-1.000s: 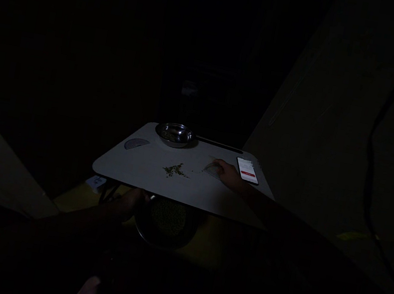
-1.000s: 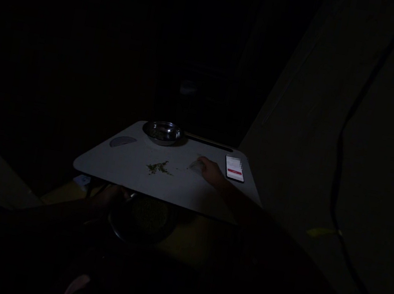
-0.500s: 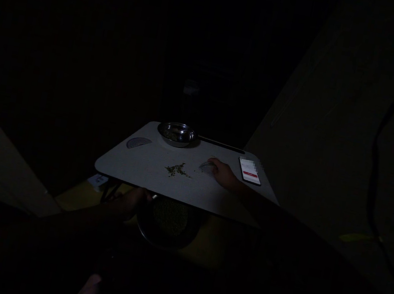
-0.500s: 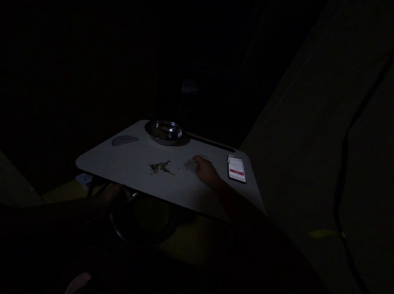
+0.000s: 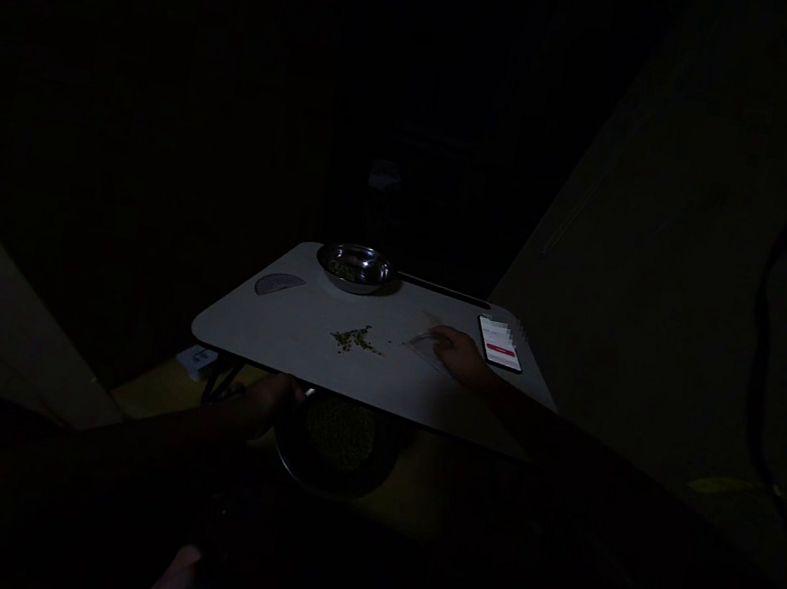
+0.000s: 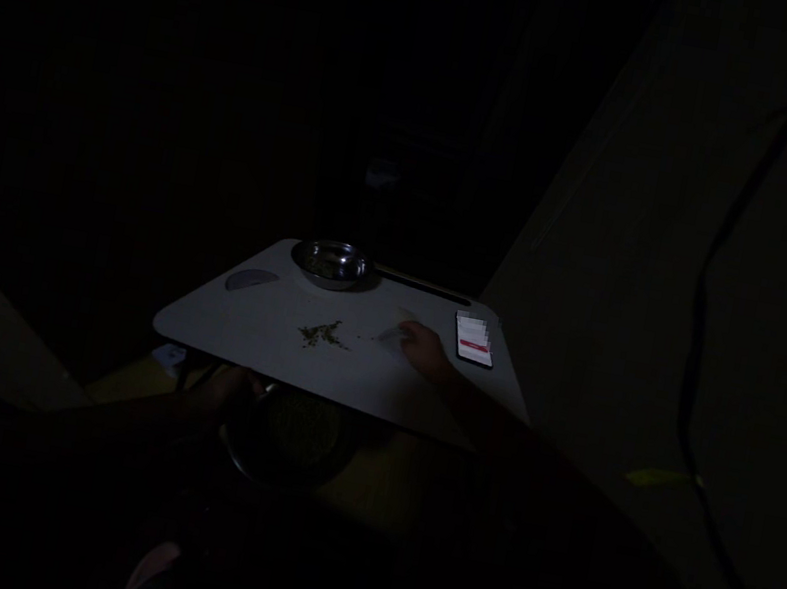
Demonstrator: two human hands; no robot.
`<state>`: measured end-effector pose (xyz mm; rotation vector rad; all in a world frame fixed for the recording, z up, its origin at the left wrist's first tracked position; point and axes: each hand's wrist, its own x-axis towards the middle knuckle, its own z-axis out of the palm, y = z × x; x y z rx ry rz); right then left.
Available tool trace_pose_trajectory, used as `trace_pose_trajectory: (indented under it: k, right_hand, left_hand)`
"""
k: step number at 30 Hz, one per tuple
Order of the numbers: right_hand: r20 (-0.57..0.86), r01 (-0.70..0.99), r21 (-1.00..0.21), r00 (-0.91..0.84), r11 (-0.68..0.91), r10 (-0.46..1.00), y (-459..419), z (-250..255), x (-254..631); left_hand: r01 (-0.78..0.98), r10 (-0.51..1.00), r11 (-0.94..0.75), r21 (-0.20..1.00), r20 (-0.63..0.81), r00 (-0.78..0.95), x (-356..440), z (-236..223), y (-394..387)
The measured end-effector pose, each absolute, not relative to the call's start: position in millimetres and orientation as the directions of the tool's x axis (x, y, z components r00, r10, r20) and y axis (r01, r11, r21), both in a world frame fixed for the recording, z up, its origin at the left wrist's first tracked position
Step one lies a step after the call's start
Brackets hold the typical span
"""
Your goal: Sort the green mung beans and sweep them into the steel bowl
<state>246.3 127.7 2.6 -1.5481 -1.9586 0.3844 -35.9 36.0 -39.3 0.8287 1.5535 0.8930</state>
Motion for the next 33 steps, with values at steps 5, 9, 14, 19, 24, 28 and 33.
trace_pose_trajectory:
  k: [5, 9, 14, 19, 24, 28, 33]
  right_hand:
    - [0.136, 0.687, -0.714, -0.054, 0.136, 0.989, 137.4, -8.2, 240.9]
    - [0.096, 0.615, -0.784, -0.014, 0.084, 0.995, 140.4, -8.1, 238.6]
    - [0.088, 0.593, -0.801, -0.007, 0.075, 0.996, 136.9, -3.9, 237.3]
    - [0.105, 0.645, -0.759, -0.017, 0.091, 0.994, 136.0, -1.1, 235.6]
    - [0.105, 0.685, -0.721, -0.036, 0.101, 0.994, 141.7, -6.3, 227.8]
    - [0.125, 0.703, -0.699, -0.065, 0.135, 0.99, 145.9, -9.1, 214.5]
    - [0.241, 0.712, -0.677, -0.026, 0.187, 0.97, 145.8, -4.2, 208.7]
  left_hand:
    - [0.027, 0.898, 0.434, 0.9, -0.43, -0.09, -39.8, -46.2, 40.1]
    - [0.043, 0.88, 0.474, 0.88, -0.47, -0.074, -39.1, -42.2, 38.4]
    - [0.036, 0.886, 0.459, 0.888, -0.455, -0.084, -35.4, -32.3, 33.0]
    - [0.04, 0.875, 0.479, 0.877, -0.473, -0.104, -33.0, -29.9, 31.9]
    - [0.034, 0.869, 0.49, 0.871, -0.486, -0.097, -32.9, -30.2, 32.1]
    - [0.036, 0.881, 0.467, 0.883, -0.462, -0.104, -33.3, -28.3, 31.1]
    - [0.082, 0.862, 0.502, 0.861, -0.489, -0.133, -33.4, -28.9, 31.2]
